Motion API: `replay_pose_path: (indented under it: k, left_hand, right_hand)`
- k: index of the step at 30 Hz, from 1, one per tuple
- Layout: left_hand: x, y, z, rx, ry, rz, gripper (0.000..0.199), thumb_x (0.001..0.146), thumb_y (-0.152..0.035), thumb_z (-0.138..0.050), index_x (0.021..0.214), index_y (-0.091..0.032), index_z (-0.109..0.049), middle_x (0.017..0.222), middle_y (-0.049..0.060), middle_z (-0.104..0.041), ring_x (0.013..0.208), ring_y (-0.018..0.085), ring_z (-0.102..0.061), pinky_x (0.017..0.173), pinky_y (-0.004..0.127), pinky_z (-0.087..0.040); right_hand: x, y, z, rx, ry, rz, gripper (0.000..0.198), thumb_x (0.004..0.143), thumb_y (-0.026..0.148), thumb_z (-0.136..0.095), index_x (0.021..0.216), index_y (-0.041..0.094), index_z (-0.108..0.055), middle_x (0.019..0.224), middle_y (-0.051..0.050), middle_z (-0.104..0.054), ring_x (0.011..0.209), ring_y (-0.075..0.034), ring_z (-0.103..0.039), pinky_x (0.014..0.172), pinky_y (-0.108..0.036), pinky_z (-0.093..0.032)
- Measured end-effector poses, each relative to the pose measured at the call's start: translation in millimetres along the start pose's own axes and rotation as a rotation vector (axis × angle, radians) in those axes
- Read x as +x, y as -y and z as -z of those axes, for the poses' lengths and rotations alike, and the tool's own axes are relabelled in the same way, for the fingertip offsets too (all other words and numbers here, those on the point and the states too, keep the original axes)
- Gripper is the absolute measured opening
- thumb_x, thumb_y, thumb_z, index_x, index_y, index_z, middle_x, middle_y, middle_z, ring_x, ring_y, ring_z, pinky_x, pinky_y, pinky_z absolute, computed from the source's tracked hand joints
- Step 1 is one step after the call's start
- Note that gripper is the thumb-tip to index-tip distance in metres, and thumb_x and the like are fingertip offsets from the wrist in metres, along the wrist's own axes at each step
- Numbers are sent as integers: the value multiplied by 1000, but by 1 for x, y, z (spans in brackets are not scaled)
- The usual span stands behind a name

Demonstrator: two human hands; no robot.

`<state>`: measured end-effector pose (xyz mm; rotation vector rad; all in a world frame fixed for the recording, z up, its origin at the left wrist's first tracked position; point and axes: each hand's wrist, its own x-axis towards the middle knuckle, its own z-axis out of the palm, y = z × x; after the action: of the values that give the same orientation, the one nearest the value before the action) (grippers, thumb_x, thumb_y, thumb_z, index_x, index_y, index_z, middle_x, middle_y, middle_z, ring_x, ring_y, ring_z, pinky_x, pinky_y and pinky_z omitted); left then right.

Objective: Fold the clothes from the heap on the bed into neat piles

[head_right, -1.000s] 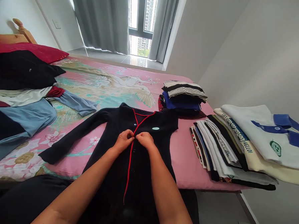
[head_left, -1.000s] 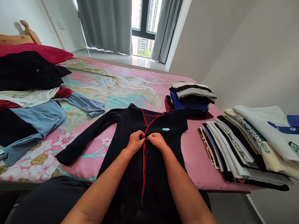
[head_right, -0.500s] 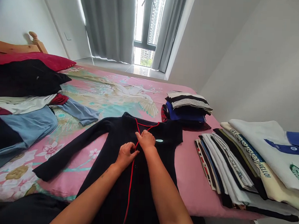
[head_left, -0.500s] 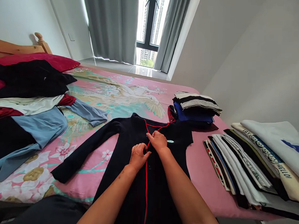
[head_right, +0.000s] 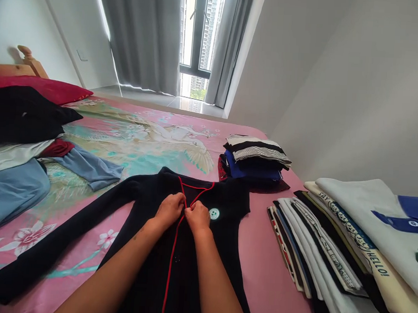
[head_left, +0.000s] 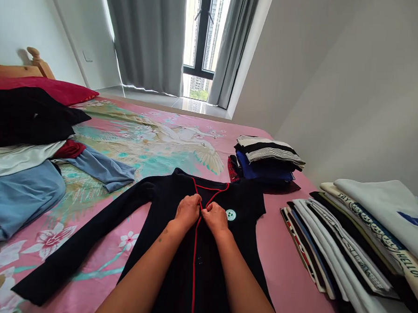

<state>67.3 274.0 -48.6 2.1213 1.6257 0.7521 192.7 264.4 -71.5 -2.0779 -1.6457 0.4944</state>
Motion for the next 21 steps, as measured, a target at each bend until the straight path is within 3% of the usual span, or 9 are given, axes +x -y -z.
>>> replay_pose_path:
  k: [3,10,16,21]
  left_hand:
    - [10,8,-9,-35,53,-23,21,69,-2,-52,77,-20,-58,79,3,-61,78,17,-55,73,28,-41]
    - [12,40,-14,-151,76,-62,23,69,-9,-54,88,-21,-58,84,2,-59,81,16,-54,73,27,-41]
    - [16,40,-11,-208,108,-68,27,65,-5,-52,84,-22,-54,79,0,-58,77,15,-53,71,26,-39]
    - [15,36,-6,-412,110,-65,17,66,-5,-48,72,-21,-47,71,-3,-53,66,11,-50,63,22,-38]
  right_hand:
    - [0,2,1,7,0,-14,8,72,28,-55,69,20,-57,71,-5,-66,68,-18,-60,57,-25,-30]
    - [5,2,1,-66,50,24,15,71,27,-56,58,21,-53,62,-4,-63,60,-17,-56,54,-26,-26]
    - [-4,-2,0,8,19,18,17,78,28,-51,64,22,-57,58,0,-61,56,-15,-53,55,-26,-29]
    - [-2,10,14,91,3,58,19,80,34,-51,68,22,-60,61,1,-59,57,-14,-51,55,-24,-32]
